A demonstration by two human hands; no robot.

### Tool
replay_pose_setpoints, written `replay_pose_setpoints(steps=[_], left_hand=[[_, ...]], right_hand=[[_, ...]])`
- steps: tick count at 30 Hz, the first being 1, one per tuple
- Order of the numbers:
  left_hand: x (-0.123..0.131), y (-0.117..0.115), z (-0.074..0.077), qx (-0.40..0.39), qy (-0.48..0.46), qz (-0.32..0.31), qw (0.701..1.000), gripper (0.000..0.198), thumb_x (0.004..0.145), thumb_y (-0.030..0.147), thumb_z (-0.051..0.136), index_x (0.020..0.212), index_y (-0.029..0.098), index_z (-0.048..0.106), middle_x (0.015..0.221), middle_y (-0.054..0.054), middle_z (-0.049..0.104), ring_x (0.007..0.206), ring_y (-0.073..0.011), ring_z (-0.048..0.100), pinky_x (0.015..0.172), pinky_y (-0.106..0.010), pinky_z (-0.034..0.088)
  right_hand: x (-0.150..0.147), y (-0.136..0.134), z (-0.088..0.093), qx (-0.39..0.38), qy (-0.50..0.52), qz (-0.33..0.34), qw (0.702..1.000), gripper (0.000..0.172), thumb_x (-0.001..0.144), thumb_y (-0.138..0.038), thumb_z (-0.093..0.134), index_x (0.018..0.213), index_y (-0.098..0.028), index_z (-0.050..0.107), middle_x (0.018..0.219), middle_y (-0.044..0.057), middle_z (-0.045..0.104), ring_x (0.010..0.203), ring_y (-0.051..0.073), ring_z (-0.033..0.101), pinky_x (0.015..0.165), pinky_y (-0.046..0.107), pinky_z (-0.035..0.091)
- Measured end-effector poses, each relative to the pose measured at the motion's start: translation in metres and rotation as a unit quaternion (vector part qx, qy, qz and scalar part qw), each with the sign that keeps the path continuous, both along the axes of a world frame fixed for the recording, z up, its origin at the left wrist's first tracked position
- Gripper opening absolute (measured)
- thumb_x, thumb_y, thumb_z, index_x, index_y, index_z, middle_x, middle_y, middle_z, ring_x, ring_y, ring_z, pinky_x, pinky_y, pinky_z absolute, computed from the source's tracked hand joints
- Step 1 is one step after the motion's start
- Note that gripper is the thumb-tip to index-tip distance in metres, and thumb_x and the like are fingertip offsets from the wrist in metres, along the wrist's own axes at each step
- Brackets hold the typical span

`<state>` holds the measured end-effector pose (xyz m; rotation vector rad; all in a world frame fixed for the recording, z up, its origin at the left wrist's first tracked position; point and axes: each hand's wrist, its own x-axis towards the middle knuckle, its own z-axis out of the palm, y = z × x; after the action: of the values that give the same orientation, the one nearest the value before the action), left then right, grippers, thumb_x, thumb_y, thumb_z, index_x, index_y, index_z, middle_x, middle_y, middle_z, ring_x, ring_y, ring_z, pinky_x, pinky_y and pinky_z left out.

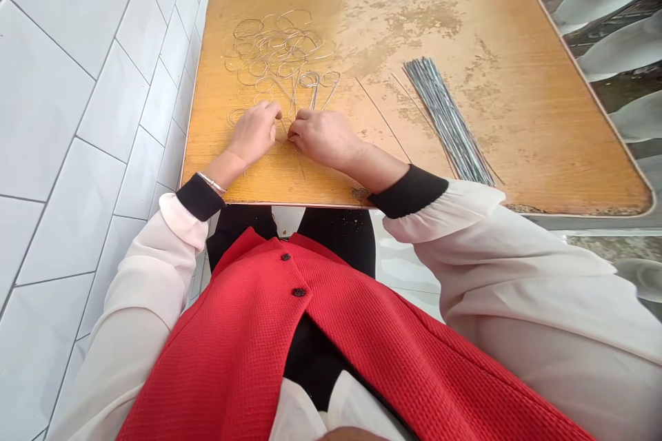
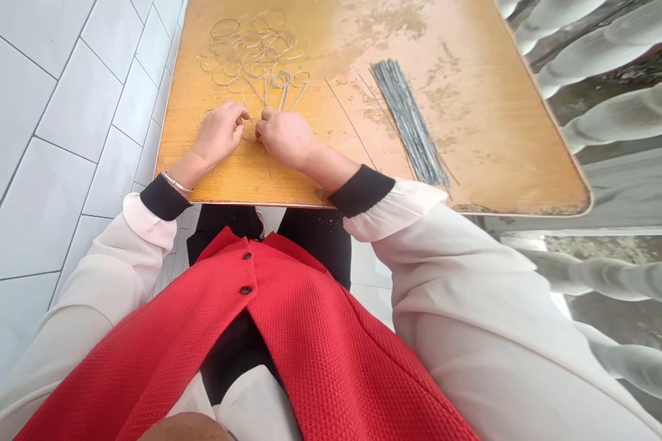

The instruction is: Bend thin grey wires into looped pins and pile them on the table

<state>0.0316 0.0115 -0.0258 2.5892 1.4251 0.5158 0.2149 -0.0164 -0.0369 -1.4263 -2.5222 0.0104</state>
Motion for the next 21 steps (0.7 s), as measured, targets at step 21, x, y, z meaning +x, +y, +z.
replay_pose_setpoints(steps=[21], left_hand=[[0.002, -0.013, -0.004, 0.057, 0.179, -0.127, 0.974, 0.029, 0.101, 0.009, 0.035, 0.110, 0.013, 0.062, 0.118, -0.014, 0.065, 0.109, -0.0267, 0.063, 0.086, -0.038, 0.051]], right_hand=[[0.016, 0.005, -0.007, -0.023, 0.063, 0.036, 0.997, 0.037, 0.101, -0.033, 0.038, 0.097, -0.019, 0.072, 0.096, 0.013, 0.069, 0.082, 0.023, 0.060, 0.066, 0.035, 0.039]])
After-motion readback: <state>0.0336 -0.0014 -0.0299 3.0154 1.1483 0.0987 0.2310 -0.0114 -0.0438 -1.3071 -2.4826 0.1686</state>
